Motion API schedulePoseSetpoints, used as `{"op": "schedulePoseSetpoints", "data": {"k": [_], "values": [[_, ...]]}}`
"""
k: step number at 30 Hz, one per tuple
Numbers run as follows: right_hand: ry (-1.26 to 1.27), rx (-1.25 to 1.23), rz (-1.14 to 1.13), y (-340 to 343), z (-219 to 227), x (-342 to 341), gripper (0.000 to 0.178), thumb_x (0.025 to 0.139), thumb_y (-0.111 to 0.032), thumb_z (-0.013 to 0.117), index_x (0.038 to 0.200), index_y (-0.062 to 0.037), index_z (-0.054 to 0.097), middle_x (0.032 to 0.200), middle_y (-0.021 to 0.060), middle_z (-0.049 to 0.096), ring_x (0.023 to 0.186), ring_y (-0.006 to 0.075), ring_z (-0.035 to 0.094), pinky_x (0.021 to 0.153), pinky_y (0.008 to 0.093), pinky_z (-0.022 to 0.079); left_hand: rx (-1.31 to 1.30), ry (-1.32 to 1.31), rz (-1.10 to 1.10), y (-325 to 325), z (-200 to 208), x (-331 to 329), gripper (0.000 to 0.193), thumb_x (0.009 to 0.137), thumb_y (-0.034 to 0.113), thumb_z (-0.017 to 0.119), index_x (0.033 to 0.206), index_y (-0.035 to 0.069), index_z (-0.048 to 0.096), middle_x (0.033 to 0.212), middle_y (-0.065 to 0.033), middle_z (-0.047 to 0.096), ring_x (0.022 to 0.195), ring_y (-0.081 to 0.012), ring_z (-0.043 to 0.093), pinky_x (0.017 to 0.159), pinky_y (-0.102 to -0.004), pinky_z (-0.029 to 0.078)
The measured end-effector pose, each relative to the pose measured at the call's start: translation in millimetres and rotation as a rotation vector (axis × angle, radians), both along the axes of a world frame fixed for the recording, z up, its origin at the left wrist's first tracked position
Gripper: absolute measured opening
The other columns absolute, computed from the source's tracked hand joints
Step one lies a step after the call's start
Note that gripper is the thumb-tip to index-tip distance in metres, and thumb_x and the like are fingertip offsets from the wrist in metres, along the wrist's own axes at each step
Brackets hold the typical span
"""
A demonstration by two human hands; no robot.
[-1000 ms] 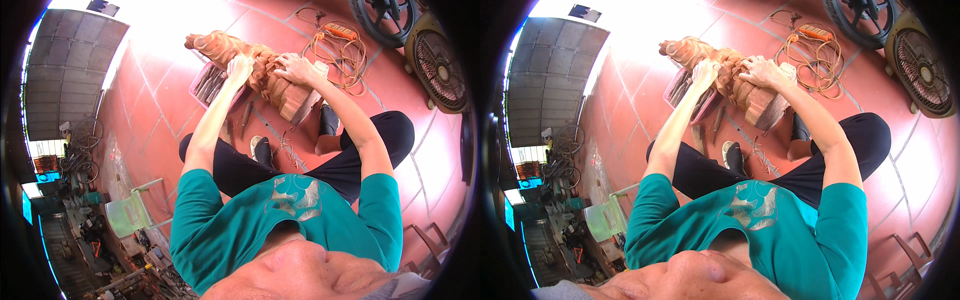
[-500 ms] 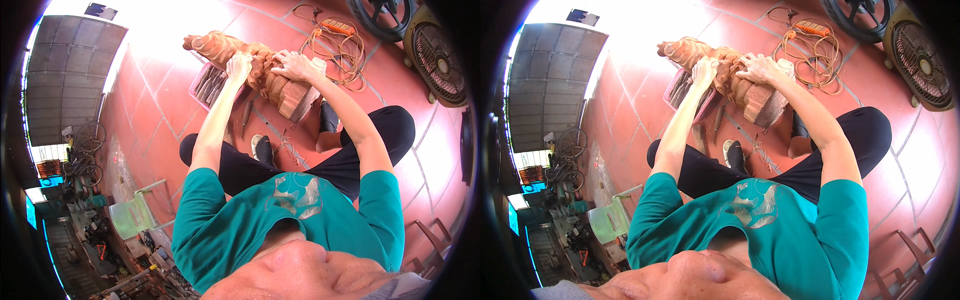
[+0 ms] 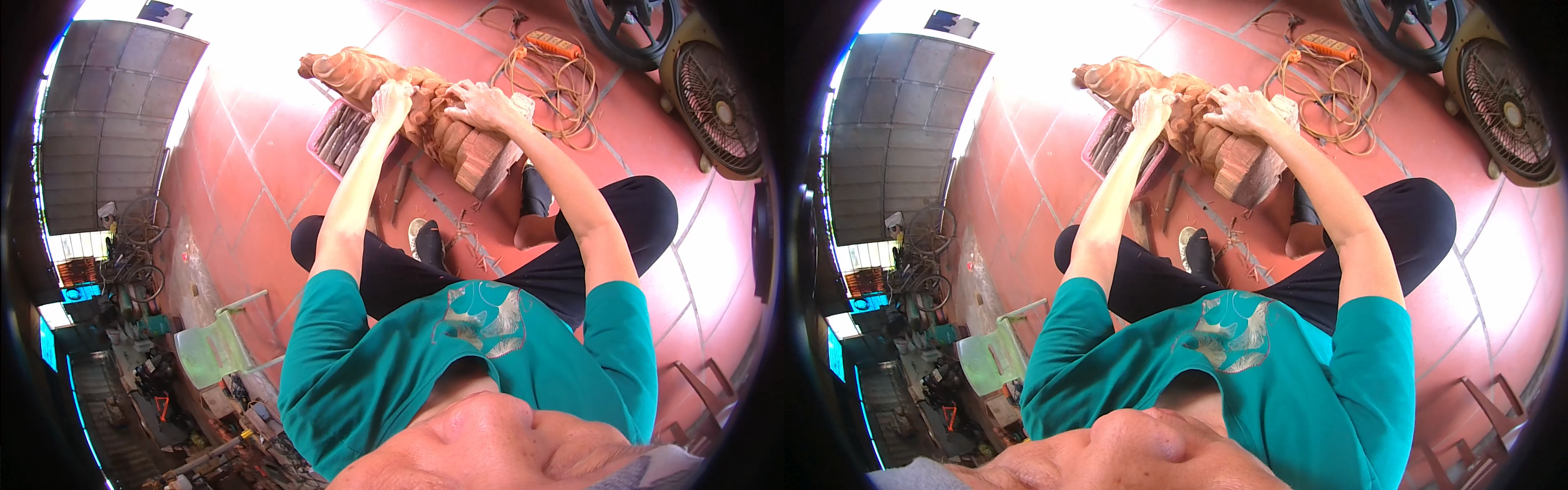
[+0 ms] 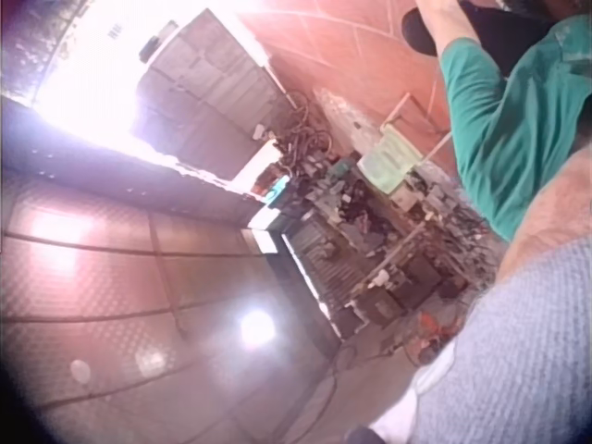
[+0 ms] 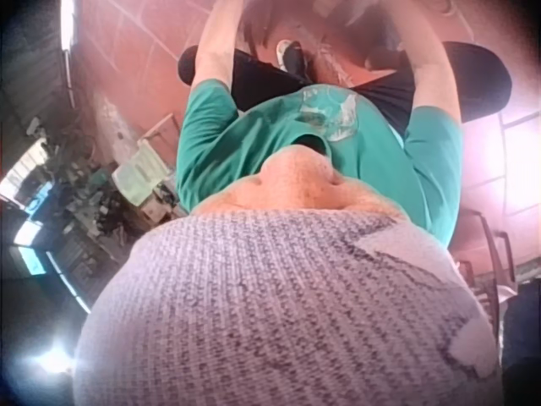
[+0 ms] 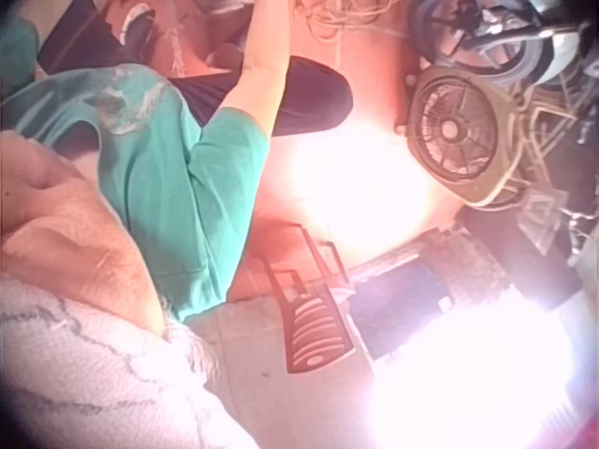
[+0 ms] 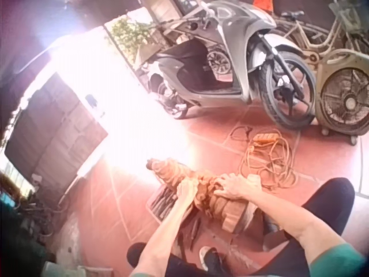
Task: The person sits on the floor and carves a wooden sculpture using a chisel and mallet, then switches to a handheld rotary tool to refine details. The person holds the sculpture with one hand while striking or grinding with the other.
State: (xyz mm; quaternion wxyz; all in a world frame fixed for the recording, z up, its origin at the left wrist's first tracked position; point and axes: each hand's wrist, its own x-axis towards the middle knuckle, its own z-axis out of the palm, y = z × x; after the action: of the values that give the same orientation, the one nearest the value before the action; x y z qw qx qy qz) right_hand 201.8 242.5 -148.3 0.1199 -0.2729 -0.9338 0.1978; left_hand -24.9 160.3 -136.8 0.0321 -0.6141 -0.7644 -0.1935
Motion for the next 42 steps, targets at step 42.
{"op": "schedulePoseSetpoints", "data": {"k": [42], "values": [[-0.009,0.000,-0.017,-1,3,2,0.056,0.092,-0.057,0.053,0.130,-0.0164,0.060,0.133,0.0126,0.057,0.115,0.0369,0.061,0.092,0.0503,0.052,-0.016,0.010,-0.021,-10,-3,4,0.023,0.093,0.024,0.059,0.094,0.009,0.076,0.094,-0.0179,0.068,0.094,-0.0370,0.066,0.082,-0.0471,0.051]]}}
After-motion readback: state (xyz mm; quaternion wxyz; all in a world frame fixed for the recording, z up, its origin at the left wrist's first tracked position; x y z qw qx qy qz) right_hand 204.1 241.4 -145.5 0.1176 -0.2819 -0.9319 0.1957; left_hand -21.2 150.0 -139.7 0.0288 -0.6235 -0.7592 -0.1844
